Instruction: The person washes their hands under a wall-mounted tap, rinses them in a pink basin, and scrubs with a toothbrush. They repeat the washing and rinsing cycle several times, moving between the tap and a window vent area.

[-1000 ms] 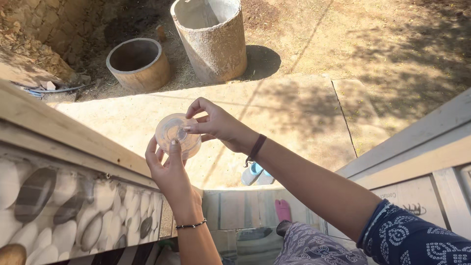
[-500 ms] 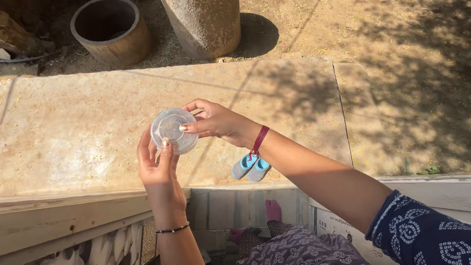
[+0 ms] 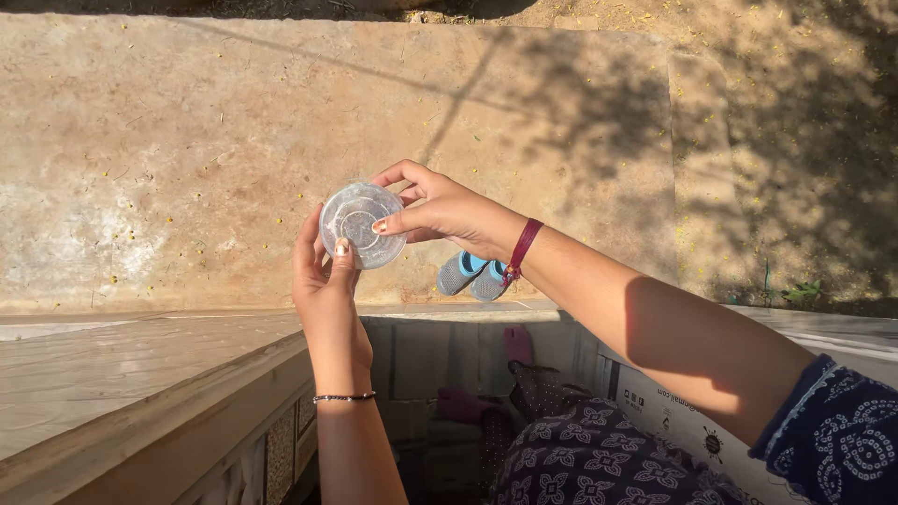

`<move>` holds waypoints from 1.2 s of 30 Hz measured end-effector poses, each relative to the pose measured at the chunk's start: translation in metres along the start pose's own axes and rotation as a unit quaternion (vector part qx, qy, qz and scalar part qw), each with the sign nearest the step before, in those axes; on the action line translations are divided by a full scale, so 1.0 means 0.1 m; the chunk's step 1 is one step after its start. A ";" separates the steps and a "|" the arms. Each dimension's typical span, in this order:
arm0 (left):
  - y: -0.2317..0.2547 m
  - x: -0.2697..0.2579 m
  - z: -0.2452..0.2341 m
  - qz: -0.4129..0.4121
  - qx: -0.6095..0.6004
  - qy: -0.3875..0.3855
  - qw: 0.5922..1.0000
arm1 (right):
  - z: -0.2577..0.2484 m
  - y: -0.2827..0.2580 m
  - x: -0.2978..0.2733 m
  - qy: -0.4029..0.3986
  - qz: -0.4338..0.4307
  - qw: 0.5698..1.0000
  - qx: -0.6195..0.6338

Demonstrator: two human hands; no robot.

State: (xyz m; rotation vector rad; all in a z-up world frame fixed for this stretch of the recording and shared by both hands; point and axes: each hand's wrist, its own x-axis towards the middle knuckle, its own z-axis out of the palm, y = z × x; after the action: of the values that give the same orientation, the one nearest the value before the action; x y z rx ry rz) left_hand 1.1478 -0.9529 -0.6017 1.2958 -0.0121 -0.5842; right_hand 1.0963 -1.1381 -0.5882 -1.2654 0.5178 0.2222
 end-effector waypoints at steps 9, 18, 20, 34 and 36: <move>-1.92 1.03 -0.54 -0.057 0.134 0.114 0.983 | -0.41 1.93 1.51 0.045 0.033 0.998 -0.002; -3.78 1.28 -1.27 -0.110 0.382 0.121 0.910 | -0.49 4.16 2.34 0.071 0.099 0.989 -0.086; -4.19 1.27 -1.45 -0.088 0.415 0.120 0.898 | -0.46 4.62 2.50 0.066 0.118 0.986 -0.094; -6.39 0.73 -2.39 -0.143 0.404 0.187 0.884 | -0.22 7.10 2.81 0.049 0.194 0.974 -0.105; -6.49 0.75 -2.41 -0.181 0.371 0.214 0.885 | -0.17 7.26 2.83 0.053 0.204 0.971 -0.115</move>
State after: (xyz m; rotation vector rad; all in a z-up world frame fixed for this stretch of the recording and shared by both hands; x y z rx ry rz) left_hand 1.0319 -0.8642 -1.2824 2.1887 0.4177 -0.6199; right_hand 1.0199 -0.9721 -1.3457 -1.3905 0.8636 0.5750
